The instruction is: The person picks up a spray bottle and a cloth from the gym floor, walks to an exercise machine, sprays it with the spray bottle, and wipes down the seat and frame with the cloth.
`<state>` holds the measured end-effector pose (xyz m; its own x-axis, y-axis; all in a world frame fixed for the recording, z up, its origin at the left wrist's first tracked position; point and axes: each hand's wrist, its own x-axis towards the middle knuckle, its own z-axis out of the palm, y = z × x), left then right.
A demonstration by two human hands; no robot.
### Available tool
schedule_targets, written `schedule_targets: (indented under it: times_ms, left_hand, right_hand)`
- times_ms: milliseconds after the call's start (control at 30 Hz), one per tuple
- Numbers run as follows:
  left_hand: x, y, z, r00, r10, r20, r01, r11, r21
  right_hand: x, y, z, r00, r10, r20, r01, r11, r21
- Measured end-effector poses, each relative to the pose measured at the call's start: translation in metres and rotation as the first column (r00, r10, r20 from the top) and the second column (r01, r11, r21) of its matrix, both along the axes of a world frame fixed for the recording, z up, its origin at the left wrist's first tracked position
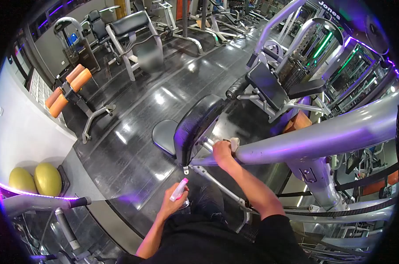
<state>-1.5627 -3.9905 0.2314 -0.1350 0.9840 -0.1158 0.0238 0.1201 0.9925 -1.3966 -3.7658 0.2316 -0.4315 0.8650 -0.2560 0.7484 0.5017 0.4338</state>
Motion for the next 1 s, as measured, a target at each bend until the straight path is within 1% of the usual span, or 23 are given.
schedule_targets:
  times_ms: [33, 100, 167, 233, 267, 333, 367, 400, 433, 467, 533, 600, 633, 667, 700, 733, 767, 833, 900, 967, 1000]
  left_hand:
    - [0.0, 0.001, -0.001, 1.0, -0.011, -0.013, 0.011, 1.0, -0.002]
    - [0.001, 0.002, -0.001, 0.999, -0.027, -0.024, 0.027, 1.0, -0.014]
    - [0.0, 0.003, 0.002, 0.998, -0.045, -0.037, 0.044, 0.999, -0.025]
    - [-0.002, 0.003, 0.007, 0.997, -0.044, -0.068, 0.042, 0.998, -0.037]
    - [-0.002, 0.004, 0.007, 0.996, -0.051, -0.066, 0.049, 0.998, -0.039]
    - [-0.002, 0.005, 0.007, 0.997, 0.032, 0.066, -0.029, 0.999, -0.036]
    - [-0.002, 0.007, 0.007, 0.997, 0.022, 0.07, -0.019, 0.999, -0.034]
    - [-0.002, 0.008, 0.008, 0.995, 0.027, 0.091, -0.023, 0.999, -0.046]
    - [-0.001, 0.01, 0.008, 0.993, 0.033, 0.112, -0.027, 0.998, -0.059]
    - [-0.002, 0.013, 0.005, 0.993, 0.023, 0.117, -0.017, 0.998, -0.057]
    - [-0.004, 0.018, -0.002, 0.998, -0.07, 0.01, 0.07, 0.997, -0.023]
    - [-0.003, 0.023, 0.002, 0.995, -0.097, -0.005, 0.097, 0.995, -0.002]
    - [-0.003, 0.025, 0.005, 0.993, -0.116, -0.021, 0.116, 0.993, 0.018]
    - [-0.002, 0.026, 0.009, 0.993, -0.117, -0.023, 0.117, 0.993, 0.016]
    - [-0.001, 0.028, 0.012, 0.993, -0.111, -0.031, 0.112, 0.993, 0.036]
    - [0.0, 0.029, 0.013, 0.994, -0.103, -0.038, 0.105, 0.993, 0.055]
    - [-0.001, 0.029, 0.013, 0.994, -0.102, -0.038, 0.104, 0.993, 0.052]
    - [-0.001, 0.029, 0.011, 0.993, -0.111, -0.029, 0.112, 0.993, 0.039]
    - [0.0, 0.027, 0.011, 0.994, -0.101, -0.035, 0.102, 0.994, 0.037]
    - [0.001, 0.024, 0.011, 0.995, -0.087, -0.041, 0.088, 0.996, 0.03]
    - [0.001, 0.023, 0.011, 0.996, -0.078, -0.043, 0.079, 0.996, 0.042]
  right_hand:
    - [0.005, -0.007, 0.009, 1.0, -0.008, 0.003, 0.008, 1.0, -0.002]
    - [0.015, -0.018, 0.024, 0.972, 0.216, 0.094, -0.21, 0.975, -0.065]
    - [0.013, -0.038, 0.065, 0.973, 0.21, 0.1, -0.204, 0.977, -0.064]
    - [0.011, -0.052, 0.101, 0.993, 0.116, 0.032, -0.112, 0.986, -0.125]
    - [0.014, -0.057, 0.122, 0.998, 0.063, -0.003, -0.063, 0.993, -0.098]
    - [0.025, -0.068, 0.168, 0.997, -0.021, -0.074, 0.025, 0.998, 0.055]
    - [0.033, -0.072, 0.197, 0.992, -0.052, -0.116, 0.068, 0.988, 0.136]
    - [0.047, -0.077, 0.225, 0.98, -0.028, -0.198, 0.066, 0.981, 0.184]
    - [0.053, -0.078, 0.252, 0.982, -0.095, -0.162, 0.128, 0.97, 0.205]
    - [0.058, -0.086, 0.283, 0.958, -0.149, -0.243, 0.211, 0.945, 0.25]
    - [0.075, -0.096, 0.323, 0.841, -0.021, -0.54, 0.273, 0.879, 0.391]
    - [0.082, -0.108, 0.356, 0.778, 0.046, -0.627, 0.36, 0.784, 0.505]
    - [0.082, -0.11, 0.358, 0.777, 0.044, -0.628, 0.363, 0.784, 0.504]
    - [0.081, -0.112, 0.359, 0.883, 0.099, -0.46, 0.308, 0.616, 0.725]
    - [0.08, -0.113, 0.359, 0.958, 0.107, -0.266, 0.201, 0.411, 0.889]
    - [0.076, -0.113, 0.355, 0.971, 0.079, -0.224, 0.173, 0.412, 0.894]
    - [0.076, -0.108, 0.346, 0.971, 0.08, -0.224, 0.172, 0.415, 0.893]
    - [0.077, -0.092, 0.316, 0.982, 0.018, -0.186, 0.13, 0.648, 0.751]
    - [0.061, -0.085, 0.282, 0.987, -0.159, -0.003, 0.121, 0.741, 0.66]
    - [0.058, -0.08, 0.23, 0.992, -0.123, 0.026, 0.09, 0.838, 0.539]
    - [0.054, -0.076, 0.21, 0.991, -0.131, 0.039, 0.095, 0.862, 0.498]
